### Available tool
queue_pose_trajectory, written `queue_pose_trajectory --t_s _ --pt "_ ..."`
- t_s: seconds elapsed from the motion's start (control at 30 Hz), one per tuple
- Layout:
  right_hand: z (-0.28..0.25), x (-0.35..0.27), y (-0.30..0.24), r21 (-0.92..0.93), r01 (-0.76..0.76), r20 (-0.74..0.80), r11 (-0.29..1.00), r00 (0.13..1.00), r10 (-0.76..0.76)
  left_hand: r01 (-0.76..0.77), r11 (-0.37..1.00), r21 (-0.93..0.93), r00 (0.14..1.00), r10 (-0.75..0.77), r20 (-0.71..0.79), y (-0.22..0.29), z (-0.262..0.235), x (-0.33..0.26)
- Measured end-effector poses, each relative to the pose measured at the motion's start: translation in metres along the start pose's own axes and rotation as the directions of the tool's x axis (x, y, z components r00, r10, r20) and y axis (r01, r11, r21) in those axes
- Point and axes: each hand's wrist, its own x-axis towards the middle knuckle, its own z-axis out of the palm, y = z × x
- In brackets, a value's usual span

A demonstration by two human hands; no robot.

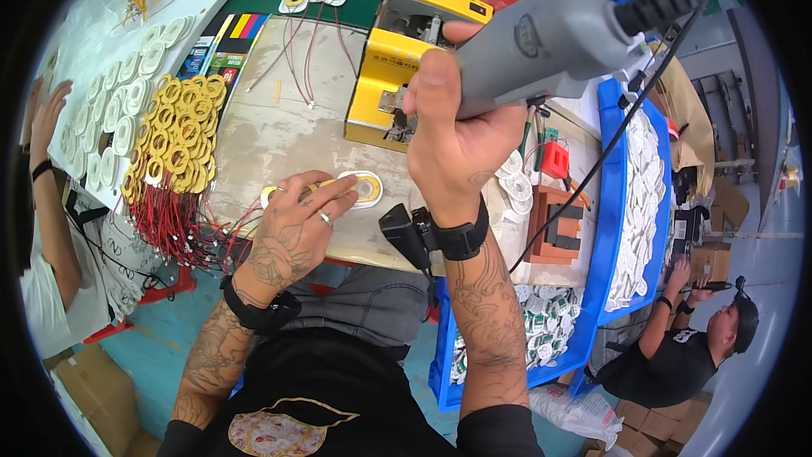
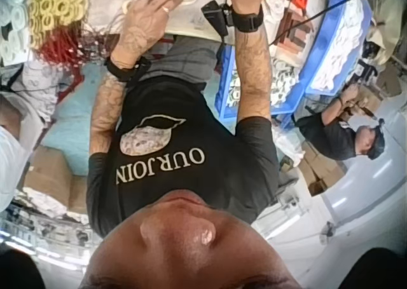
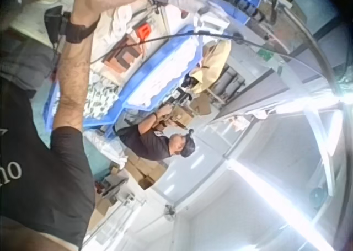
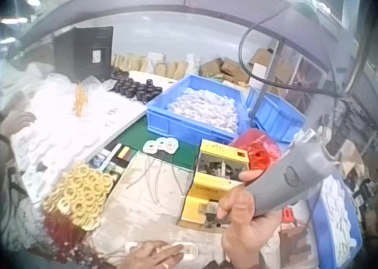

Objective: Soldering or applying adhesive to wires and white circular components at a workbench in a factory setting.

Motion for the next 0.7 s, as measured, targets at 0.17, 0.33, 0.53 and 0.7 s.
queue_pose_trajectory --t_s 0.17,0.33,0.53,0.7 --pt "0.0 -0.005 0.003 0.02 -0.027 0.019 0.999 0.999 0.026 0.007 1.0 -0.013 1.0 -0.008 -0.005 0.0 0.002 -0.001" --pt "-0.001 -0.024 -0.003 0.15 -0.117 0.034 0.982 0.993 0.113 0.025 1.0 -0.005 1.0 -0.025 0.009 -0.003 0.001 -0.003" --pt "-0.002 -0.068 0.001 0.198 -0.272 0.012 0.942 0.961 0.275 0.018 1.0 -0.01 1.0 -0.018 0.013 -0.002 0.0 -0.001" --pt "-0.001 -0.076 0.006 0.187 -0.26 0.018 0.947 0.965 0.261 0.003 1.0 -0.001 0.999 -0.003 0.037 -0.004 -0.001 -0.001"
